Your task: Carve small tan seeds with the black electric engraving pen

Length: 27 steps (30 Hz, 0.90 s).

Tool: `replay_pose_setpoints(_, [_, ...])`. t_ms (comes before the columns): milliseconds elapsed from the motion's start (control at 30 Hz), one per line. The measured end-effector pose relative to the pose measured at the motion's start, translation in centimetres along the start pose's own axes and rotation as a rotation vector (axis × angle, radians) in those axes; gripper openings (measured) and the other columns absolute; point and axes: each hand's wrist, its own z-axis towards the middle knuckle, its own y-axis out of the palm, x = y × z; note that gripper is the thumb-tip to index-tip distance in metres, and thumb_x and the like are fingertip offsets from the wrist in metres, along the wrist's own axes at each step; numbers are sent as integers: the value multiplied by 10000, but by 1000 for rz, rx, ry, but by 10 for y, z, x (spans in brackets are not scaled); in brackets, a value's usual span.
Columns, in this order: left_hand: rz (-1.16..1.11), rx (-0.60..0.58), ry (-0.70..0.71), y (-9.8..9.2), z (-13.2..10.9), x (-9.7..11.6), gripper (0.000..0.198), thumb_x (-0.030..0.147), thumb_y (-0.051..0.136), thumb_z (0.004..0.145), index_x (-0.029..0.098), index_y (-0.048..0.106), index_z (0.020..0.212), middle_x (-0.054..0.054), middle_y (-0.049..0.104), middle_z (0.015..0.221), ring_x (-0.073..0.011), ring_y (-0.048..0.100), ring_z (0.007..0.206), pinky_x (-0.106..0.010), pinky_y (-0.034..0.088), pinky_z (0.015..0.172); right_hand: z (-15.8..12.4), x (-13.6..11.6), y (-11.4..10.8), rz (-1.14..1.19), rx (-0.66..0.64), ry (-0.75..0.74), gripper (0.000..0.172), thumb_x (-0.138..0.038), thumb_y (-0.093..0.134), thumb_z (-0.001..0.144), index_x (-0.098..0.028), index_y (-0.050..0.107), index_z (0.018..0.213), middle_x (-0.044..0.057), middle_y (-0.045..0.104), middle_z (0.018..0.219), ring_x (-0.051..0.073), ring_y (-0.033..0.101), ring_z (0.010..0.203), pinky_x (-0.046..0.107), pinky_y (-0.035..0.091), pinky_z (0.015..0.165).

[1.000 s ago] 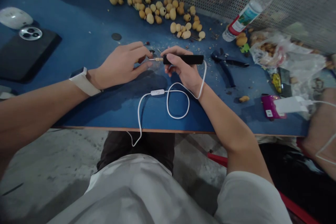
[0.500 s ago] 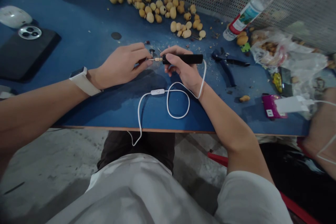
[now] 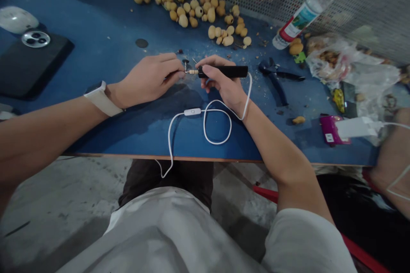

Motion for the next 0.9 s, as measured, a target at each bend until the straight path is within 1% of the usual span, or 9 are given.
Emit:
replay_pose_setpoints(100, [-12,49,-10,5,0,-2,373,434,499,1363,285,773,1158,-134,835,1143,-362,838,1043,-473,654,918,0,0,1,9,-11,-20,583,-846,1041,961,-309,837,1059,-24,732,818,212,765,752,339,598,576])
replay_pose_setpoints(200, [-17,61,-16,9,0,-3,362,431,519,1355,283,776,1147,-136,831,1127,-370,843,1033,-480,655,908,0,-2,3,8,-16,-29,579,-849,1033,957,-307,852,1048,-23,737,801,214,757,737,340,591,579])
replay_pose_setpoints(333, [-31,73,-21,10,0,-4,341,422,537,1339,288,791,1157,-138,824,1105,-386,847,1034,-500,662,907,0,-4,5,23,6,-48,554,-831,1015,963,-302,861,1017,-12,728,777,203,713,693,335,542,551])
replay_pose_setpoints(500, [-39,80,-19,11,-1,-5,326,428,551,1340,294,802,1179,-130,819,1086,-384,847,1051,-494,669,905,-1,-2,2,-7,25,9,592,-858,1058,937,-327,823,1054,-10,702,807,247,771,766,370,640,600])
replay_pose_setpoints(600, [-44,75,-26,9,-1,-5,320,424,563,1344,285,791,1168,-133,824,1100,-386,853,1048,-496,665,911,-1,-2,1,-18,26,7,630,-906,1057,904,-332,828,1029,-7,708,802,247,764,768,365,642,589])
replay_pose_setpoints(667, [-50,62,-30,7,-1,-5,310,420,569,1346,284,784,1167,-127,829,1103,-380,855,1042,-491,661,920,0,-2,2,-13,18,-15,643,-930,1053,891,-337,834,1009,-12,704,784,239,745,744,352,620,566])
replay_pose_setpoints(767, [-67,43,-42,5,-1,-3,298,408,582,1342,272,780,1166,-128,830,1104,-382,860,1051,-487,654,936,1,-4,3,8,8,-34,636,-923,1056,893,-329,860,1008,-13,706,767,230,724,714,342,589,550])
replay_pose_setpoints(900, [-59,53,-47,6,0,-2,285,377,591,1334,260,779,1154,-137,831,1109,-375,853,1039,-479,645,927,-1,-4,1,3,-1,1,648,-919,1070,890,-325,857,1037,-4,719,804,243,749,759,360,621,586])
